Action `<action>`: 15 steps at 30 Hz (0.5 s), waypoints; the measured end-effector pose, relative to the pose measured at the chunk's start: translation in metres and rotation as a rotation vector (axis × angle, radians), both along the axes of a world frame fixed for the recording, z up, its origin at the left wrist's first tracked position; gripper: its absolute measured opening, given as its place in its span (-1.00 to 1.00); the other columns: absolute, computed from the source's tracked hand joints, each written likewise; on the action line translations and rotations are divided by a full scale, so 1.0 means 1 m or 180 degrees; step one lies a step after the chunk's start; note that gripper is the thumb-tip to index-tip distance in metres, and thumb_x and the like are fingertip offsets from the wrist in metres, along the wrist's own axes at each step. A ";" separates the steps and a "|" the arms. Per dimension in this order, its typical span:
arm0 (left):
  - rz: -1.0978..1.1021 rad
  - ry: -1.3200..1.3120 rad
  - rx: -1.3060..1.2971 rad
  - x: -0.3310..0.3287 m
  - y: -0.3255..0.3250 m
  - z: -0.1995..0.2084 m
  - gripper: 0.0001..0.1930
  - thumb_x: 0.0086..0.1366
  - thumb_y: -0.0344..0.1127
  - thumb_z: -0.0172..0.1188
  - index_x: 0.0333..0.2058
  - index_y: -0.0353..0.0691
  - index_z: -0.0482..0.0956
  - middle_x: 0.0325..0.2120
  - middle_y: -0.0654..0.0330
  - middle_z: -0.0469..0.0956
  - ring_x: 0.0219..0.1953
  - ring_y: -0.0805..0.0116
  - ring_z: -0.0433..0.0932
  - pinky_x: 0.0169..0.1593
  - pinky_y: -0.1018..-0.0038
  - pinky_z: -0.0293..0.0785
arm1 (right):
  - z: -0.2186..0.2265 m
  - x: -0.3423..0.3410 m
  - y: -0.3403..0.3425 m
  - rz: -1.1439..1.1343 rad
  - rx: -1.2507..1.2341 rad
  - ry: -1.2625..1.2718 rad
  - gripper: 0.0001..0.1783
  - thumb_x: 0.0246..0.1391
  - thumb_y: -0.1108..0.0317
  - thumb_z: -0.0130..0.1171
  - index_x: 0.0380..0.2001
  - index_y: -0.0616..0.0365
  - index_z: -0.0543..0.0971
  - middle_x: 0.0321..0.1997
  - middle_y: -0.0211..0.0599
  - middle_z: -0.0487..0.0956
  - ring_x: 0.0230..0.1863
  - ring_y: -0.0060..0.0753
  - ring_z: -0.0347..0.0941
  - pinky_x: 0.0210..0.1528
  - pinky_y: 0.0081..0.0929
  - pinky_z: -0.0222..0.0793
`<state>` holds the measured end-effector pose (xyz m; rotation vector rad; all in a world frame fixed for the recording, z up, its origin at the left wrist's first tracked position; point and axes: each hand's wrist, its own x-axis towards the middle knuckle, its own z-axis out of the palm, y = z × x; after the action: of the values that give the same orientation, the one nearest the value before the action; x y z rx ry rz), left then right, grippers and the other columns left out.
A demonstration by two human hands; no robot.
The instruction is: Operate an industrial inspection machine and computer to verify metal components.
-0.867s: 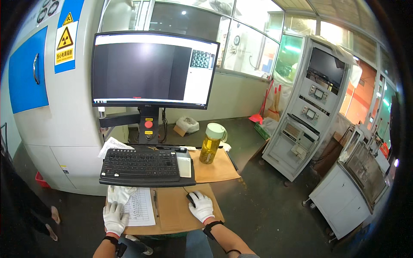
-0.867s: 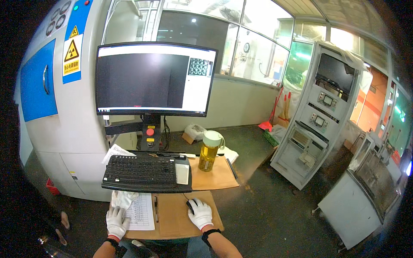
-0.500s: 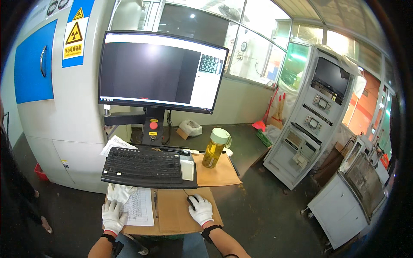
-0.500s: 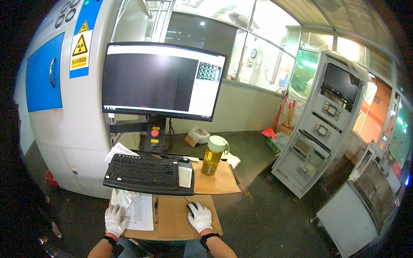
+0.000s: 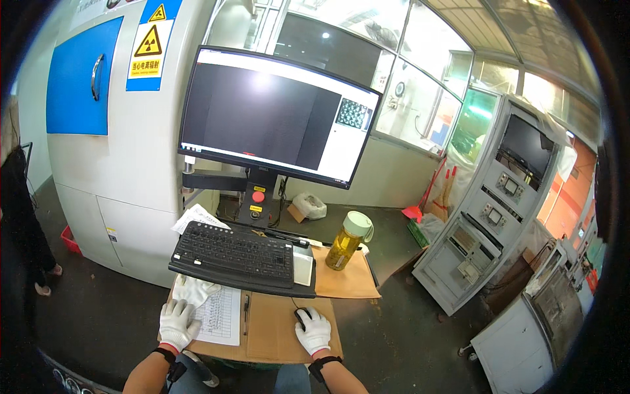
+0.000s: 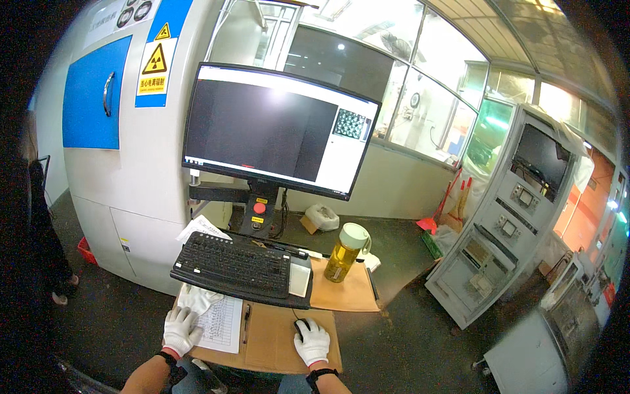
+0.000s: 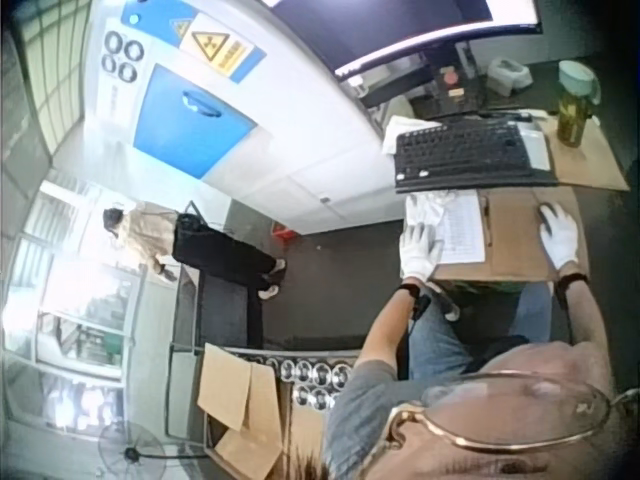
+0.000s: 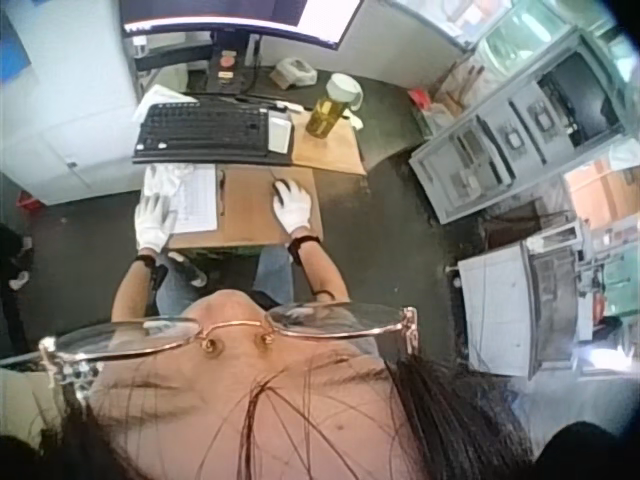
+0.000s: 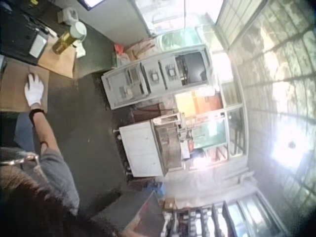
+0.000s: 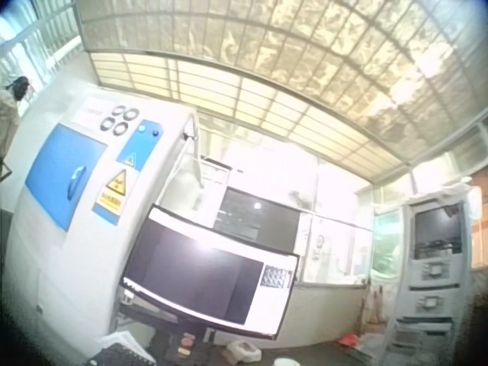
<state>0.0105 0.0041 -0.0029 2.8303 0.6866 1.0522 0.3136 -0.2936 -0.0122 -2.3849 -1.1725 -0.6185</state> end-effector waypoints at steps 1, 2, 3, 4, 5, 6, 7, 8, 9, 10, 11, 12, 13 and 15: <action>0.0026 -0.0011 -0.0004 0.000 0.000 0.001 -0.55 0.07 -0.06 0.37 -0.08 -0.14 0.66 0.00 0.02 0.61 0.11 -0.13 0.49 0.19 -0.05 0.38 | 0.000 0.001 0.001 0.0026 -0.0004 -0.0011 -0.56 0.09 0.13 0.34 0.08 -0.24 0.68 0.18 -0.21 0.64 -0.05 0.07 0.63 0.01 0.00 0.59; 0.0025 0.0001 0.0020 -0.002 0.000 0.001 -0.55 0.08 -0.06 0.37 -0.08 -0.13 0.66 -0.01 0.02 0.61 0.10 -0.13 0.50 0.18 -0.05 0.39 | -0.001 0.002 0.002 0.0040 0.0006 -0.0041 -0.55 0.08 0.13 0.34 0.08 -0.23 0.68 0.18 -0.20 0.64 -0.05 0.07 0.63 0.01 0.00 0.59; 0.0032 0.0010 0.0045 -0.004 -0.001 0.001 -0.55 0.08 -0.05 0.36 -0.08 -0.12 0.66 -0.02 0.03 0.61 0.09 -0.12 0.50 0.17 -0.04 0.39 | -0.001 0.002 0.004 0.0063 0.0017 -0.0073 -0.55 0.07 0.13 0.35 0.08 -0.22 0.68 0.18 -0.19 0.64 -0.04 0.07 0.63 0.00 0.00 0.59; 0.0086 -0.0003 0.0033 -0.004 0.000 0.002 -0.55 0.08 -0.05 0.36 -0.08 -0.12 0.66 -0.02 0.03 0.61 0.09 -0.12 0.50 0.17 -0.04 0.39 | -0.002 0.002 0.004 0.0117 0.0005 -0.0087 -0.55 0.07 0.13 0.35 0.08 -0.22 0.68 0.18 -0.19 0.64 -0.04 0.07 0.63 0.00 0.00 0.59; 0.0015 0.0140 -0.0197 -0.005 0.000 0.004 -0.55 0.12 -0.03 0.36 -0.06 -0.12 0.65 0.00 0.02 0.61 0.11 -0.12 0.50 0.20 -0.05 0.39 | 0.000 0.003 0.003 0.0105 -0.0005 -0.0072 -0.55 0.06 0.14 0.35 0.08 -0.21 0.69 0.18 -0.19 0.64 -0.05 0.07 0.63 0.00 0.00 0.59; -0.0037 0.0280 -0.0427 -0.007 0.000 0.009 -0.54 0.16 0.00 0.35 -0.03 -0.11 0.65 0.02 0.01 0.60 0.13 -0.12 0.49 0.23 -0.06 0.38 | 0.001 0.003 0.004 0.0115 -0.0009 -0.0053 -0.54 0.05 0.14 0.36 0.07 -0.20 0.69 0.18 -0.19 0.64 -0.05 0.07 0.64 0.00 0.01 0.59; -0.0088 0.0264 -0.0312 -0.006 -0.002 0.015 -0.55 0.15 0.02 0.35 -0.06 -0.10 0.66 -0.01 0.05 0.60 0.11 -0.07 0.50 0.20 -0.03 0.40 | 0.002 0.002 0.003 0.0076 0.0023 0.0019 -0.54 0.03 0.15 0.36 0.06 -0.19 0.69 0.17 -0.19 0.64 -0.05 0.09 0.64 -0.02 0.04 0.58; -0.0090 0.0259 -0.0272 -0.005 -0.003 0.016 -0.55 0.16 0.03 0.34 -0.06 -0.10 0.66 0.00 0.05 0.60 0.11 -0.07 0.50 0.20 -0.02 0.41 | 0.001 0.002 0.000 0.0022 0.0010 -0.0067 -0.54 0.01 0.15 0.37 0.05 -0.19 0.69 0.16 -0.18 0.65 -0.06 0.11 0.64 -0.03 0.06 0.57; -0.0061 0.0260 -0.0232 -0.006 -0.002 0.014 -0.54 0.17 0.04 0.34 -0.05 -0.10 0.66 0.00 0.06 0.60 0.11 -0.07 0.50 0.20 -0.02 0.41 | -0.002 0.003 0.000 -0.0001 0.0004 -0.0148 -0.53 0.00 0.16 0.38 0.04 -0.18 0.69 0.16 -0.17 0.65 -0.07 0.12 0.64 -0.04 0.08 0.56; -0.0078 0.0196 -0.0079 -0.008 0.002 0.009 -0.54 0.17 0.06 0.34 -0.05 -0.10 0.66 -0.01 0.09 0.61 0.10 -0.05 0.51 0.19 -0.02 0.42 | -0.006 0.004 0.001 0.0023 0.0013 -0.0063 -0.52 -0.02 0.17 0.38 0.04 -0.16 0.70 0.18 -0.11 0.65 -0.03 0.16 0.63 0.02 0.08 0.55; -0.0086 0.0202 -0.0155 -0.009 -0.001 0.013 -0.54 0.18 0.05 0.34 -0.04 -0.09 0.66 -0.01 0.12 0.61 0.10 -0.02 0.52 0.19 -0.01 0.43 | -0.010 0.006 0.000 0.0025 0.0011 0.0027 -0.52 -0.04 0.18 0.38 0.04 -0.15 0.70 0.20 -0.05 0.64 0.02 0.19 0.62 0.08 0.08 0.55; -0.0059 0.0193 -0.0133 -0.012 0.000 0.009 -0.54 0.18 0.05 0.34 -0.04 -0.09 0.66 -0.01 0.13 0.61 0.11 -0.01 0.53 0.19 0.01 0.44 | -0.012 0.006 0.002 0.0032 0.0032 -0.0028 -0.53 -0.05 0.21 0.39 0.02 -0.14 0.71 0.19 -0.06 0.64 0.02 0.17 0.61 0.07 0.08 0.53; -0.0034 0.0186 -0.0113 -0.013 0.002 0.005 -0.55 0.19 0.05 0.35 -0.04 -0.09 0.66 -0.02 0.14 0.61 0.11 0.01 0.53 0.19 0.02 0.44 | -0.014 0.006 0.003 0.0116 0.0084 -0.0106 -0.51 -0.07 0.23 0.40 0.02 -0.13 0.70 0.19 -0.05 0.64 0.02 0.16 0.60 0.08 0.10 0.52; -0.0041 0.0179 -0.0033 -0.009 0.002 0.006 -0.53 0.19 0.07 0.35 -0.03 -0.07 0.65 -0.06 0.15 0.60 0.08 0.03 0.54 0.17 0.05 0.45 | -0.013 0.005 -0.003 0.0118 0.0035 -0.0146 -0.43 -0.08 0.23 0.40 0.10 -0.07 0.65 0.21 0.00 0.62 0.03 0.20 0.59 0.10 0.12 0.51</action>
<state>0.0013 0.0064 0.0027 2.8614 0.6750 0.9676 0.3187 -0.2964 -0.0257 -2.3458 -1.2264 -0.6690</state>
